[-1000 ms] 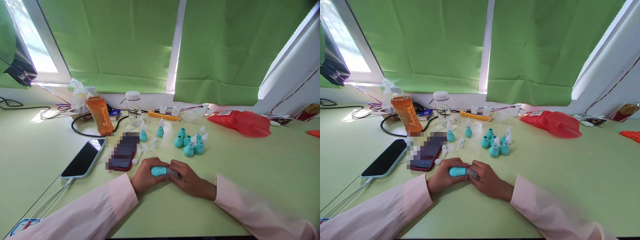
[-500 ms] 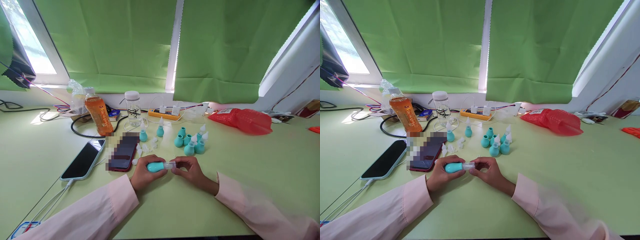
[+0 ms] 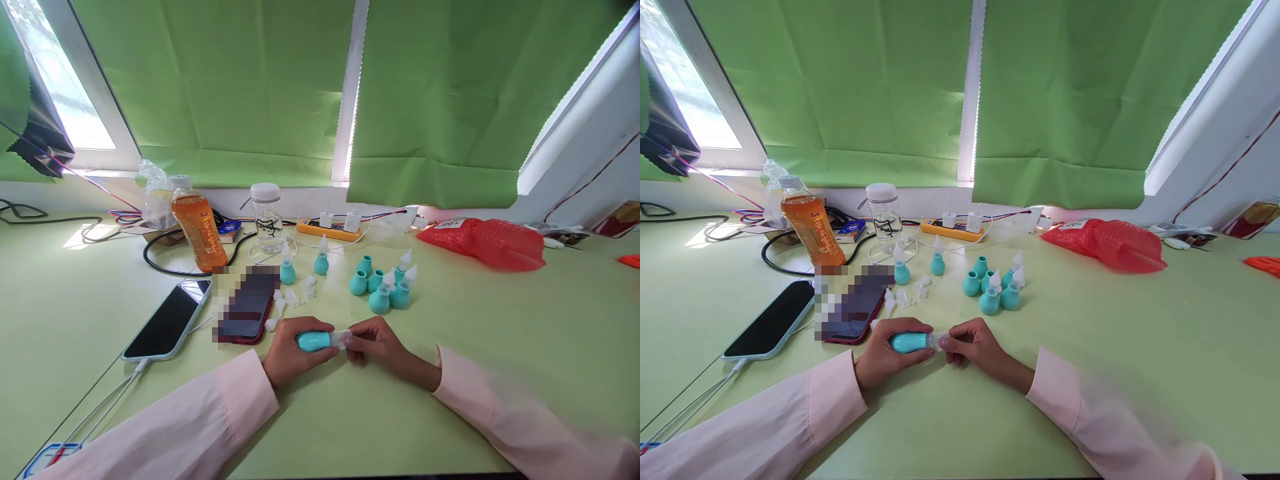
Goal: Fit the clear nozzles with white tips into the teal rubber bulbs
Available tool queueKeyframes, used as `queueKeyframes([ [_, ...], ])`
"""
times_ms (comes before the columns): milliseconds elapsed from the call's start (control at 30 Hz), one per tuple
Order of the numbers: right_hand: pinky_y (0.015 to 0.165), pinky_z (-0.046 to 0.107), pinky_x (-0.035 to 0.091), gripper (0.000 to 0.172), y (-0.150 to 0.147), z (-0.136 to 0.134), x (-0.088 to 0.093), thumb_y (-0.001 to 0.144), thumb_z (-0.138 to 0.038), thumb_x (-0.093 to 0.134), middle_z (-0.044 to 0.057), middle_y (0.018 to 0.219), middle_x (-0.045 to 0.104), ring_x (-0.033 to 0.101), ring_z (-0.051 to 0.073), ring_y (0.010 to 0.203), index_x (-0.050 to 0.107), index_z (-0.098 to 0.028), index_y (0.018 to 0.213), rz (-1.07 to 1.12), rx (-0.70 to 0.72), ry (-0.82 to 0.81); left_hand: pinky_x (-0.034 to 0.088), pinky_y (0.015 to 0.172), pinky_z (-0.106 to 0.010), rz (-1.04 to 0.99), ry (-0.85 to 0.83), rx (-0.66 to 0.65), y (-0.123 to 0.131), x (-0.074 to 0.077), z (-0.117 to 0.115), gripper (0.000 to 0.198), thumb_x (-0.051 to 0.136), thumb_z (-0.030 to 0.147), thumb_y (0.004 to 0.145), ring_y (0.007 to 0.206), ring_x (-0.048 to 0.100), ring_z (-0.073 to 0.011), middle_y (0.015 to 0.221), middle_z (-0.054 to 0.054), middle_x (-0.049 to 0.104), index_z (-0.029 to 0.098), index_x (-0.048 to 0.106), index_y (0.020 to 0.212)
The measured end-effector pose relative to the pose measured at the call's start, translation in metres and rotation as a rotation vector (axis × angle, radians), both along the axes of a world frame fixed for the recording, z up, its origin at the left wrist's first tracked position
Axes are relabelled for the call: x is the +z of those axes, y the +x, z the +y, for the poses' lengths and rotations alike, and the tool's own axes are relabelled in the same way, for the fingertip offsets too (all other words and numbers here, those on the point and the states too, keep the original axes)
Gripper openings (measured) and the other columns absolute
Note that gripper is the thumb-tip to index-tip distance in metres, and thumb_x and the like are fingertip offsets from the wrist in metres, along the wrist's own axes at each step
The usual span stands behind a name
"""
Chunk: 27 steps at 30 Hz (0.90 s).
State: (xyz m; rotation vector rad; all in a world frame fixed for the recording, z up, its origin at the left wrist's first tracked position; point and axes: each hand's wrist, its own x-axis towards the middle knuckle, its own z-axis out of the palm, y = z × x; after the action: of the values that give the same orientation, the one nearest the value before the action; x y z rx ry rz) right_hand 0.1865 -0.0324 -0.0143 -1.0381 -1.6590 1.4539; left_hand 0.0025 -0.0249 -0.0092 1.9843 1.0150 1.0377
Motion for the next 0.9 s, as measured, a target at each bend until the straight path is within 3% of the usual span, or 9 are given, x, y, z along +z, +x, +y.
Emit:
queueKeyframes([
  [400, 0.035, 0.018, 0.029, 0.027, -0.0029, 0.0003, 0.0111, 0.066, -0.035, 0.058, -0.002, 0.041, 0.051, 0.04, 0.005, 0.033, 0.058, -0.012, 0.052, 0.031, 0.011, -0.26, 0.047, 0.057, -0.023, 0.02, 0.3, -0.072, 0.0004, -0.0036, -0.0003, 0.019, 0.063, 0.027, 0.065, 0.061, 0.059, -0.0134, 0.071, -0.006, 0.064, 0.015, 0.064, 0.08],
  [900, 0.032, 0.016, 0.026, 0.025, -0.0016, 0.0056, 0.0101, 0.066, -0.032, 0.058, -0.001, 0.038, 0.052, 0.039, 0.003, 0.03, 0.061, -0.009, 0.058, 0.09, 0.088, -0.424, 0.048, 0.054, -0.02, 0.062, 0.461, -0.113, 0.0018, -0.0022, -0.0033, 0.015, 0.058, 0.023, 0.07, 0.06, 0.059, -0.0114, 0.071, -0.004, 0.063, 0.018, 0.063, 0.082],
])
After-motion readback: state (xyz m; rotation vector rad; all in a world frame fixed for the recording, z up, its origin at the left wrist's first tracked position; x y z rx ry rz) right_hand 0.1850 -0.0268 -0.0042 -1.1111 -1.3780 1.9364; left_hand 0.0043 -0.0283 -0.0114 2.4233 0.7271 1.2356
